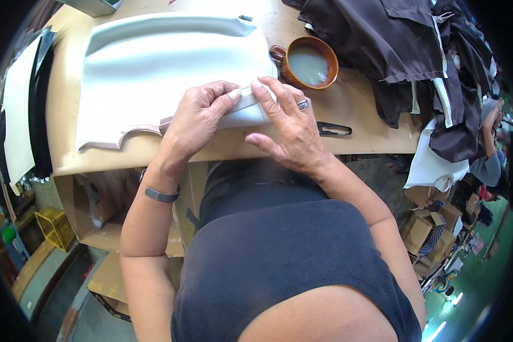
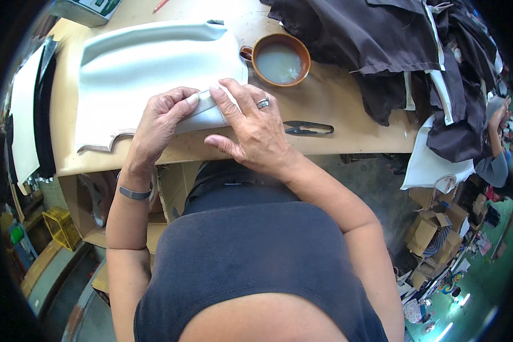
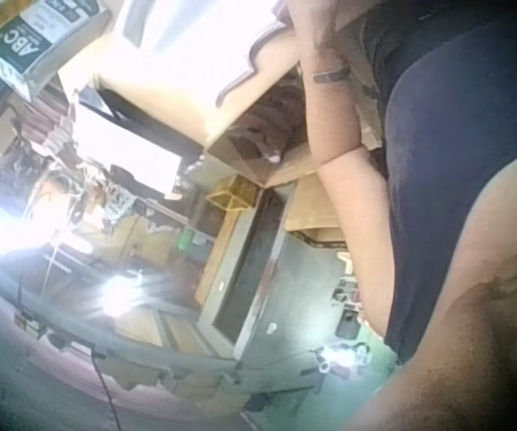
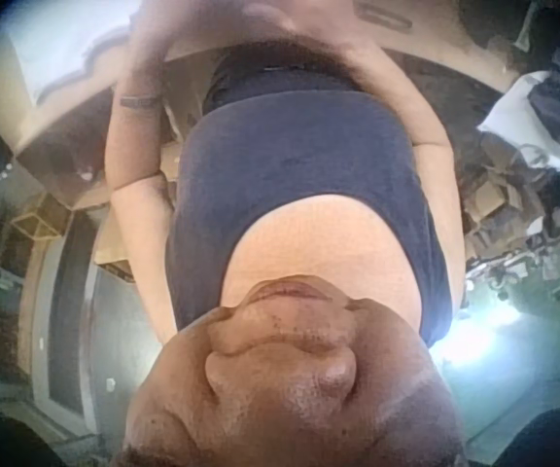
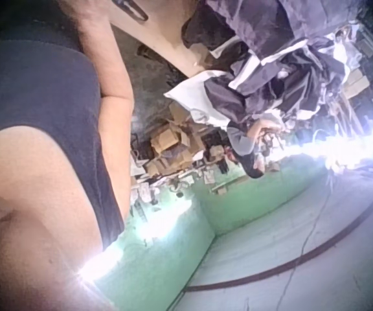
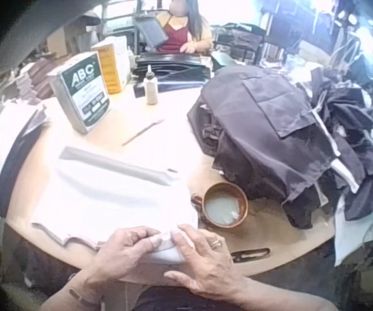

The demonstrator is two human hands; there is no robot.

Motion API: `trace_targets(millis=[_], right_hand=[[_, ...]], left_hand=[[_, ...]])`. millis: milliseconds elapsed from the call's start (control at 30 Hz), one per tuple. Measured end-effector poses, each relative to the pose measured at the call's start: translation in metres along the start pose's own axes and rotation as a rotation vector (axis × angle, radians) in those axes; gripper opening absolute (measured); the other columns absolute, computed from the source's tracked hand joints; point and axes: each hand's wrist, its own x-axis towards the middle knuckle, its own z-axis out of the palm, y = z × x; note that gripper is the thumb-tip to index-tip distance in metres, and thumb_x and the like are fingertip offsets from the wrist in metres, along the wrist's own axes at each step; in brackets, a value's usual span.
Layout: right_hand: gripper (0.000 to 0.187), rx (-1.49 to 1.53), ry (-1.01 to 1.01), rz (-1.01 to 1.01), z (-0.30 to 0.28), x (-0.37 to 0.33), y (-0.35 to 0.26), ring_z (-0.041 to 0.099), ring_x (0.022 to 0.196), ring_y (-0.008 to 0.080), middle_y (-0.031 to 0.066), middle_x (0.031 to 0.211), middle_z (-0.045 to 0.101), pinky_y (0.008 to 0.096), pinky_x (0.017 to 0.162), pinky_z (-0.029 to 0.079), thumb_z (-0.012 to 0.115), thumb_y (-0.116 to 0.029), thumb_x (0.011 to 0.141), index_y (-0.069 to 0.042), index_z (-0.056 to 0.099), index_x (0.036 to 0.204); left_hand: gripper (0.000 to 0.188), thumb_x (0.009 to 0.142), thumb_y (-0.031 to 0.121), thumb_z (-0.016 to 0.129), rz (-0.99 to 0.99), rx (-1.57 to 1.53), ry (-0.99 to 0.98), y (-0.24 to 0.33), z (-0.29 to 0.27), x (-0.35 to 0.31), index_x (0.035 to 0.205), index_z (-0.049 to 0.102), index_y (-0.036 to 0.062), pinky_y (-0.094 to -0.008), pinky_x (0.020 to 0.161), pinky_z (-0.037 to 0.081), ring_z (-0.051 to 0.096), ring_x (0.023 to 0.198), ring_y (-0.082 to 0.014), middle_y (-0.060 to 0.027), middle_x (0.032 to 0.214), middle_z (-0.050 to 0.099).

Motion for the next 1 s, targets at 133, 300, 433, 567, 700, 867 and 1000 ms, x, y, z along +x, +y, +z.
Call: trace_targets(millis=[133,300,433,567,700,867,1000], right_hand=[[0.068,-0.153,-0.055,-0.095,-0.005,-0.006,-0.001,0.036,0.117,0.0276,0.0112,0.133,0.035,0.0455,0.098,0.022,0.052,-0.055,0.077,-0.009,0.044,0.126],[0.074,-0.290,-0.072,-0.003,0.014,-0.002,-0.009,0.028,0.125,0.0268,0.0101,0.135,0.034,0.0508,0.102,0.014,0.052,-0.060,0.072,-0.010,0.045,0.125],[0.076,-0.434,-0.049,-0.053,0.017,0.001,-0.005,0.027,0.125,0.0268,0.0082,0.136,0.033,0.0561,0.100,0.013,0.049,-0.064,0.071,-0.010,0.046,0.125],[0.073,-0.486,-0.064,-0.063,0.016,0.002,-0.009,0.028,0.125,0.0266,0.0071,0.136,0.035,0.0549,0.100,0.014,0.044,-0.067,0.073,-0.013,0.051,0.121],[0.066,-0.556,-0.007,-0.016,-0.007,0.009,0.012,0.029,0.124,0.0258,0.0076,0.133,0.037,0.0517,0.101,0.012,0.042,-0.067,0.075,-0.012,0.057,0.110],[0.062,-0.653,0.015,0.138,-0.042,0.015,0.050,0.026,0.125,0.0266,0.0097,0.133,0.036,0.0542,0.099,0.015,0.050,-0.068,0.070,-0.013,0.062,0.096],[0.057,-0.694,-0.062,0.163,-0.039,0.017,0.063,0.027,0.124,0.0278,0.0091,0.133,0.036,0.0517,0.097,0.020,0.058,-0.064,0.067,-0.012,0.064,0.090]], left_hand=[[0.026,0.088,0.018,0.051,-0.078,-0.107,-0.058,-0.005,-0.004,0.002,0.100,0.060,-0.0038,-0.0208,0.077,0.042,0.053,0.080,-0.0067,-0.0034,0.087,0.061],[0.033,0.088,0.021,0.048,-0.126,-0.220,-0.035,0.001,-0.007,0.003,0.104,0.058,-0.0062,-0.0224,0.084,0.041,0.054,0.091,-0.0114,-0.0096,0.098,0.060],[0.035,0.089,0.022,0.046,-0.171,-0.255,-0.051,-0.010,-0.012,0.008,0.107,0.057,-0.0063,-0.0231,0.085,0.042,0.055,0.094,-0.0135,-0.0108,0.100,0.060],[0.034,0.090,0.022,0.045,-0.150,-0.247,-0.043,-0.012,-0.010,0.012,0.105,0.058,-0.0060,-0.0219,0.084,0.042,0.055,0.090,-0.0121,-0.0105,0.097,0.061],[0.032,0.087,0.018,0.049,-0.177,-0.169,-0.085,-0.008,-0.012,0.012,0.106,0.057,-0.0060,-0.0210,0.081,0.042,0.054,0.085,-0.0090,-0.0092,0.094,0.061],[0.032,0.079,0.009,0.057,-0.143,-0.134,-0.116,-0.001,-0.012,0.016,0.107,0.056,-0.0065,-0.0198,0.080,0.042,0.054,0.082,-0.0072,-0.0074,0.092,0.061],[0.033,0.077,0.006,0.057,-0.144,-0.147,-0.128,-0.005,-0.015,0.020,0.107,0.056,-0.0072,-0.0189,0.080,0.042,0.054,0.082,-0.0075,-0.0078,0.093,0.061]])
